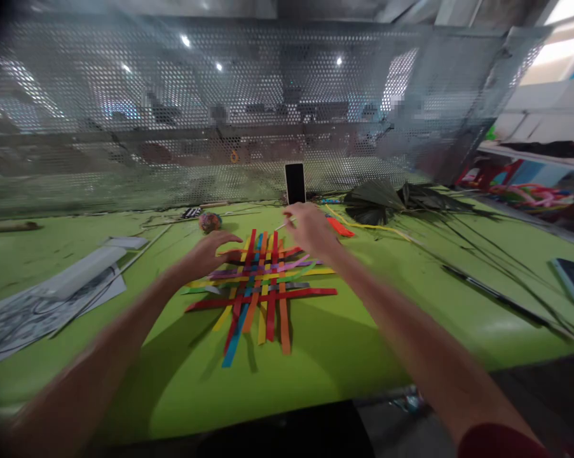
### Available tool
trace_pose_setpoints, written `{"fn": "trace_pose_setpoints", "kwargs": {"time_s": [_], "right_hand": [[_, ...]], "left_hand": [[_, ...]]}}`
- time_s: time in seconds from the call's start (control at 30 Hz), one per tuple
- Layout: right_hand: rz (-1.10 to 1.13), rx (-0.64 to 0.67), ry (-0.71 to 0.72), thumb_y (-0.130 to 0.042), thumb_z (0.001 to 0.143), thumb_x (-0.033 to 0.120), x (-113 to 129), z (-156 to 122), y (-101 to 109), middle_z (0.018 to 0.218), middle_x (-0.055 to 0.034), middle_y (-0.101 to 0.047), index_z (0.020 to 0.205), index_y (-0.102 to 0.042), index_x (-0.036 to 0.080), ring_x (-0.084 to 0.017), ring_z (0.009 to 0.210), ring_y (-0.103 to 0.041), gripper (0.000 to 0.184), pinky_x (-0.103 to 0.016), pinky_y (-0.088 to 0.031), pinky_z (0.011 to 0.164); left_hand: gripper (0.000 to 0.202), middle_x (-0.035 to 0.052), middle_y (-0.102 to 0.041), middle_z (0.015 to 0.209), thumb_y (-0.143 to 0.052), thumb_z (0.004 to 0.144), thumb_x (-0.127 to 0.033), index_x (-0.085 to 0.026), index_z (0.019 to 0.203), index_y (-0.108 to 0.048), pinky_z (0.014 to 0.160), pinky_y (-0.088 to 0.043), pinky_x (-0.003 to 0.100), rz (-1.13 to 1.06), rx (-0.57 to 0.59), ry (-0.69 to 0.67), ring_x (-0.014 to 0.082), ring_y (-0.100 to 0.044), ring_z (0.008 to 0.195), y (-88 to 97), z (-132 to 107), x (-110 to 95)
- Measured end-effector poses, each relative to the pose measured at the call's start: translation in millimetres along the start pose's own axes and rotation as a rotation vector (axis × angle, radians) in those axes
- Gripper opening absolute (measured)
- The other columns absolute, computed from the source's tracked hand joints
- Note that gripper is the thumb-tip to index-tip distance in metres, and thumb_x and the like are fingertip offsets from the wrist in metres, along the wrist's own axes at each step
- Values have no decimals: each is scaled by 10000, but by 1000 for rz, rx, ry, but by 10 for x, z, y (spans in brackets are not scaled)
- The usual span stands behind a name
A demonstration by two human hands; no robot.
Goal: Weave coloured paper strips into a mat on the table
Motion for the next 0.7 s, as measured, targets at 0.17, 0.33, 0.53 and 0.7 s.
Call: {"fn": "trace_pose_setpoints", "kwargs": {"time_s": [0.17,0.33,0.53,0.7], "right_hand": [[120,65,-148,-618,907,239,-789,-116,263,1075,-85,-809,1014,-797,184,-248,982,-730,215,-380,-540,925],[80,162,-366,-671,839,287,-1420,-311,510,974,-83,-810,995,-800,181,-245,877,-723,228,-348,-530,824],[92,353,-465,-665,855,353,-1715,-470,668,899,-121,-786,1102,-775,148,-229,795,-657,340,-337,-481,740],[119,388,-478,-680,816,422,-1655,-495,698,939,-131,-771,1109,-756,141,-246,822,-653,413,-350,-477,740]], "left_hand": [[259,126,-760,1129,-552,1025,-346,-175,1085,-738,1036,-513,452,25,-148,-179,285,-666,1114,143,-12,-302],[210,105,-759,1065,-539,1012,-227,-170,1049,-738,990,-522,399,1,-267,-225,249,-684,1058,338,-54,-401],[202,48,-766,889,-549,959,-182,-170,973,-751,774,-537,295,-52,-351,-149,175,-702,786,409,-79,-383],[184,66,-788,972,-592,976,-210,-183,1016,-770,836,-547,309,-68,-10,-205,201,-727,895,116,-91,-760]]}}
Point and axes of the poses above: each hand's wrist, its own z-axis towards the middle knuckle, its own y-axis out of the back of the hand, x = y × z, the point moved 5 cm from there along z, towards the middle knuckle
